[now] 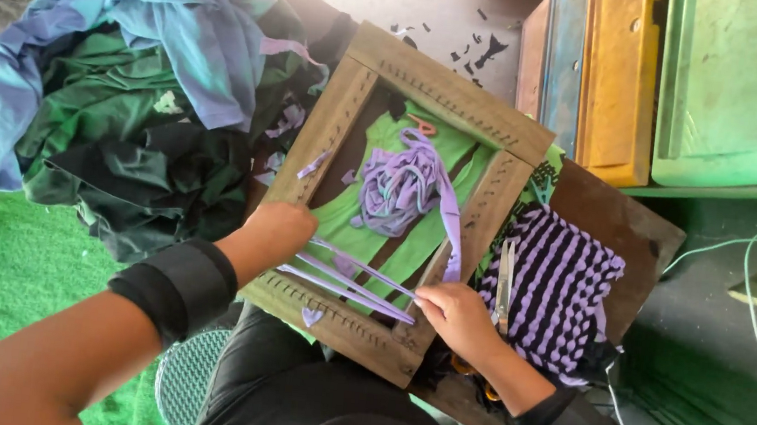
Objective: Weaving a rug or mat using a wooden frame loom and strips of fabric.
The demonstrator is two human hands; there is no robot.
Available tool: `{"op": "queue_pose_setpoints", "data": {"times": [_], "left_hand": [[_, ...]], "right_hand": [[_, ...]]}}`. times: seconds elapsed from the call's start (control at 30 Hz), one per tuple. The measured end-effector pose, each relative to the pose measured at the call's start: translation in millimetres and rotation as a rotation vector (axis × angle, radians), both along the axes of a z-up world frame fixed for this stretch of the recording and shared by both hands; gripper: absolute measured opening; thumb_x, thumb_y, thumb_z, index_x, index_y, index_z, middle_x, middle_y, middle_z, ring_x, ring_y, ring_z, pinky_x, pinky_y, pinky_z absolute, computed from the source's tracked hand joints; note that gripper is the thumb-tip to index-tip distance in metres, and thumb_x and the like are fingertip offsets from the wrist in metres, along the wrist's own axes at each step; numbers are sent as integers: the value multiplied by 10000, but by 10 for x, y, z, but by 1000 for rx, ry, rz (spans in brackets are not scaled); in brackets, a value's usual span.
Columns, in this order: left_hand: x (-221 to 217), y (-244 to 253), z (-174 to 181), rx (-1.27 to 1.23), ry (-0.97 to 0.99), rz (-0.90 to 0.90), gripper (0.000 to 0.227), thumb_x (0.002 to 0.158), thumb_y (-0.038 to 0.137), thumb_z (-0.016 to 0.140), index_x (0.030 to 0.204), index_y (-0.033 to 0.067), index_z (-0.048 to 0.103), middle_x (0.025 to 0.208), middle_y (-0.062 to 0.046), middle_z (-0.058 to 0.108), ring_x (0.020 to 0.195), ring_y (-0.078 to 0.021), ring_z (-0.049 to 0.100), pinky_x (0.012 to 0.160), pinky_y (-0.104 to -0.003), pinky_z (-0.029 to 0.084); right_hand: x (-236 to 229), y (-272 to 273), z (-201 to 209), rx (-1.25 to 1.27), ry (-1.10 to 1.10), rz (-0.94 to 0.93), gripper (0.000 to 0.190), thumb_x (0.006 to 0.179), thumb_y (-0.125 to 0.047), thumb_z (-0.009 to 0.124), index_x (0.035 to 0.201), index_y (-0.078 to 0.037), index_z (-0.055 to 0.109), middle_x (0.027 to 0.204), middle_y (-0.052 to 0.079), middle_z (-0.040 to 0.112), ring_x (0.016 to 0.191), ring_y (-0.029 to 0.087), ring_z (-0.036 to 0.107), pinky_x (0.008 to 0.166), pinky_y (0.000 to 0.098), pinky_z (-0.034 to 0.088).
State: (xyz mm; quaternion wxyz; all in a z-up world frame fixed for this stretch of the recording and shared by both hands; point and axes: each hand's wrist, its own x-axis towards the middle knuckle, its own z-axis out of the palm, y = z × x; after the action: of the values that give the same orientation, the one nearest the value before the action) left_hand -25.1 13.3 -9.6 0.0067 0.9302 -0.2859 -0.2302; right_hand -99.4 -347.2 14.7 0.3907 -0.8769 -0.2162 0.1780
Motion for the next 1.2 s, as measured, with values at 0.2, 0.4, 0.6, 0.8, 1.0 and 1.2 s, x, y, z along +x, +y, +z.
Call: {"op": "queue_pose_setpoints", "data": {"times": [0.2,0.4,0.6,0.8,1.0,1.2], "left_hand": [[-85,-51,109,27,36,12,128,836,94,644,885,66,758,885,-145,739,818,-349,752,657,-459,603],[-31,-137,399,44,147,-4,125,828,145,673,855,99,785,897,-124,752,864,-353,742,688,-481,593],[215,-392,522,119,141,-290,118,837,186,687,853,131,790,907,-89,758,874,-321,748,671,-460,591],[661,-1196,1032,-400,14,-631,302,863,153,648,1156,136,721,1053,-80,666,887,-310,694,663,-466,578],[668,-1881,812,-749,-141,-809,471,721,165,688,1181,258,735,1152,-62,627,972,-329,649,670,-457,568],[755,-2005,1043,-363,262,-921,262,759,307,737,1004,230,790,1042,-48,701,968,-306,662,789,-476,552]], "right_hand": [[-94,21,77,-7,68,-62,171,889,-153,736,1020,-54,783,901,117,770,800,281,722,708,394,563],[-111,-125,240,46,275,-194,181,923,-197,700,1048,-97,785,958,77,772,834,223,727,734,354,582],[-54,-240,438,-179,-3,-128,130,856,-200,739,969,-154,785,870,37,706,879,234,637,831,414,445],[-3,143,1074,-333,-463,-199,131,782,-212,761,911,-193,748,946,58,612,974,283,560,830,446,385],[-139,353,1280,-527,-432,-235,198,781,-189,769,979,-180,763,745,16,542,783,237,558,718,428,386],[-272,331,1286,-505,-431,-211,208,765,-155,748,973,-155,755,778,-6,605,782,219,591,746,407,422]]}}
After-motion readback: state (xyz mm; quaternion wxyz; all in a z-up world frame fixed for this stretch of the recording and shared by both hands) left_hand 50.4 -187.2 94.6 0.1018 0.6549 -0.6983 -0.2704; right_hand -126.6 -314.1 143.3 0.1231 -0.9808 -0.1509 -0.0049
